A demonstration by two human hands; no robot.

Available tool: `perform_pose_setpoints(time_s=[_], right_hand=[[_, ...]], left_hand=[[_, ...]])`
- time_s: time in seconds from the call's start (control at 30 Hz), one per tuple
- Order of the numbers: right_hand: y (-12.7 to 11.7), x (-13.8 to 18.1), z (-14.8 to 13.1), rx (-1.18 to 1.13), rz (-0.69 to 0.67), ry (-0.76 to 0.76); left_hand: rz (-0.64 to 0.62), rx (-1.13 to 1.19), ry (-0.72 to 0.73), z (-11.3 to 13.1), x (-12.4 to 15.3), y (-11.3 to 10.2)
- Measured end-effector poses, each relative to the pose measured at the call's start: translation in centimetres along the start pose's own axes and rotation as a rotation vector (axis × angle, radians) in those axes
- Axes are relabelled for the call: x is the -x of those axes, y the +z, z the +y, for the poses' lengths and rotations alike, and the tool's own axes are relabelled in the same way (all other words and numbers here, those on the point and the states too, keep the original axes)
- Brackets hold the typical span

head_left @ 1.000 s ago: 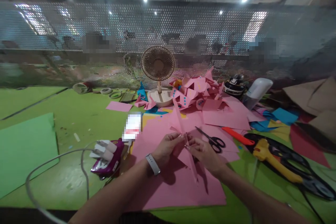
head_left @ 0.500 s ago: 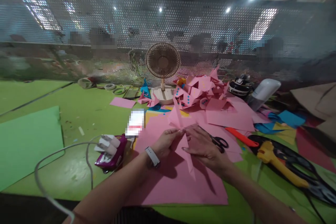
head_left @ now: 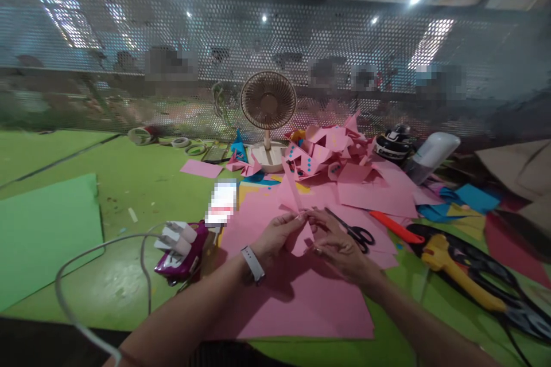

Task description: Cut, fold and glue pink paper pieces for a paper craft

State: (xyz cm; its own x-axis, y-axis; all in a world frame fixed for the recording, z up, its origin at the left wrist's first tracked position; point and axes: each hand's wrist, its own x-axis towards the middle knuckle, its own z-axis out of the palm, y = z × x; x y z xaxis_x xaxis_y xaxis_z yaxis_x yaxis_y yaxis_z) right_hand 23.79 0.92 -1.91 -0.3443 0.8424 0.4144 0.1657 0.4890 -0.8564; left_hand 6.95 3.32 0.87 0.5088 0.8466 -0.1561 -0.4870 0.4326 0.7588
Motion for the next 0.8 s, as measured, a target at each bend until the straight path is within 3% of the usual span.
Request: perform_pose_setpoints(time_s=[0.23, 0.43, 0.6, 0.67, 0.8], right_hand=[[0.7, 0.2, -0.3, -0.084, 0.109, 0.1], [0.9, 0.2, -1.3, 0.107, 0.254, 0.216], [0.9, 0.0, -1.7, 0.056, 0.183, 0.343], [1.0, 0.0, -1.7, 0.031, 0.183, 0.378], [1.0, 0.0, -1.9, -0.04, 0.211, 0.414]], left_hand=[[0.151, -0.012, 0.027, -0.2, 0.0, -0.1], [0.207, -0.057, 0.087, -1.1, -0.6, -0.8], [0.2, 0.023, 0.12, -1.1, -0.5, -0.3], [0.148, 0.062, 0.119, -0.9, -0.2, 0.1], [-0.124, 0.149, -0.031, -0.3, 0.2, 0.7]])
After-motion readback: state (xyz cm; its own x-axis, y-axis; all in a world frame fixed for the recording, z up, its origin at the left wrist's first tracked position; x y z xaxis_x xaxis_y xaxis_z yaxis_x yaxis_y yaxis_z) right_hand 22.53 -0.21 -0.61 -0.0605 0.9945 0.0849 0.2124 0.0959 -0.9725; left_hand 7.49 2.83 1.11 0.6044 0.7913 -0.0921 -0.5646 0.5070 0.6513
